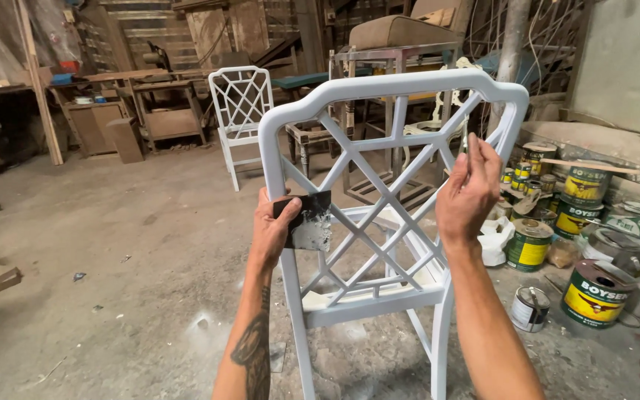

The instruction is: Applying putty to the joints of a white wooden chair frame using a putty knife to fill gaps

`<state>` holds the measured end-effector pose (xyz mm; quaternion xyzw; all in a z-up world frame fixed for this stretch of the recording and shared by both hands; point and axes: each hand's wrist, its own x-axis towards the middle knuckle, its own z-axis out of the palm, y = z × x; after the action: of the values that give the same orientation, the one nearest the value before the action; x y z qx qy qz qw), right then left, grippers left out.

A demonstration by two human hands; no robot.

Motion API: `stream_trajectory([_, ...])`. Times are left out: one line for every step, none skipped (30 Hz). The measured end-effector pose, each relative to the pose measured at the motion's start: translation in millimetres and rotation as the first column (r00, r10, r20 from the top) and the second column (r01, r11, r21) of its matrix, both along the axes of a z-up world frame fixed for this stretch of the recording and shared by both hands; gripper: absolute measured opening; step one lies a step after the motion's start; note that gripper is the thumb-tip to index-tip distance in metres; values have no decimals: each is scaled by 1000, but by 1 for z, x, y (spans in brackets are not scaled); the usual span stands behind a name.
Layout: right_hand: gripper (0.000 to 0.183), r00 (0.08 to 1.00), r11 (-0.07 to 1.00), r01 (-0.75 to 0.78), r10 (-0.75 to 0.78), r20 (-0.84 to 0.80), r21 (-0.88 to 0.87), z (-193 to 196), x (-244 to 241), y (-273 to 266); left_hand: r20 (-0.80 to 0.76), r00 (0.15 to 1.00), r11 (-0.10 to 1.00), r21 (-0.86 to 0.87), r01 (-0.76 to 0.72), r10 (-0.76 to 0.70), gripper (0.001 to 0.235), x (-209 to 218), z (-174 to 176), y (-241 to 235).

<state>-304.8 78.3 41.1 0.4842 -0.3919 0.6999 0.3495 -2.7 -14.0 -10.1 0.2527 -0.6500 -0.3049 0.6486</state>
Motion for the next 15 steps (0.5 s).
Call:
stream_trajectory([34, 1000, 1000, 7, -7, 1, 19, 1, 1, -2, 3, 1000, 1000, 2, 4, -4, 29, -1, 2, 3])
stream_trajectory([34, 1000, 1000, 6, -6, 2, 20, 6, 6, -3, 3, 1000, 1000, 3, 2, -2, 29, 0, 2, 4])
stream_trajectory([35, 1000, 1000, -8, 8, 9, 29, 10, 10, -4, 9, 1000, 1000, 3, 0, 0, 29, 0, 3, 5])
stream_trajectory([36, 1000, 999, -23, 22, 17, 39, 15, 15, -4, 15, 1000, 1000, 3, -2, 2, 29, 0, 4, 6])
stream_trajectory([36, 1000, 999, -23, 22, 18, 37, 17, 16, -9, 15, 1000, 1000, 1, -2, 2, 29, 1, 3, 4])
stream_trajectory([36, 1000, 999, -13, 12, 26, 34, 20, 18, -13, 11, 1000, 1000, -11, 1, 0, 28, 2, 2, 1])
stream_trajectory([37, 999, 999, -1, -1, 35, 33, 21, 18, -17, 8, 1000, 1000, -21, 6, -6, 27, 1, 0, -1])
stream_trajectory([37, 999, 999, 2, -3, 36, 33, 23, 19, -21, 9, 1000, 1000, -22, 8, -8, 27, 3, -3, -4])
stream_trajectory([38, 999, 999, -12, 11, 34, 42, 25, 18, -25, 7, 1000, 1000, -27, 9, -9, 27, 2, -6, -8])
stream_trajectory([40, 999, 998, -26, 25, 33, 51, 27, 16, -28, 5, 1000, 999, -33, 10, -10, 28, 2, -8, -11])
stream_trajectory([40, 999, 998, -21, 19, 36, 51, 28, 19, -28, 9, 1000, 999, -33, 15, -15, 28, 2, -4, -5])
stream_trajectory([40, 999, 998, -29, 27, 41, 60, 29, 21, -27, 9, 1000, 999, -29, 16, -15, 28, 3, 0, 1])
stream_trajectory([40, 998, 997, -38, 35, 45, 68, 30, 22, -27, 8, 1000, 1000, -25, 16, -16, 27, 3, 5, 6])
stream_trajectory([40, 998, 997, -33, 30, 47, 67, 30, 19, -30, 11, 1000, 999, -26, 21, -21, 27, 3, 3, 1])
stream_trajectory([40, 999, 997, -30, 28, 39, 66, 29, 17, -32, 15, 1000, 1000, -25, 17, -16, 27, 4, 0, -3])
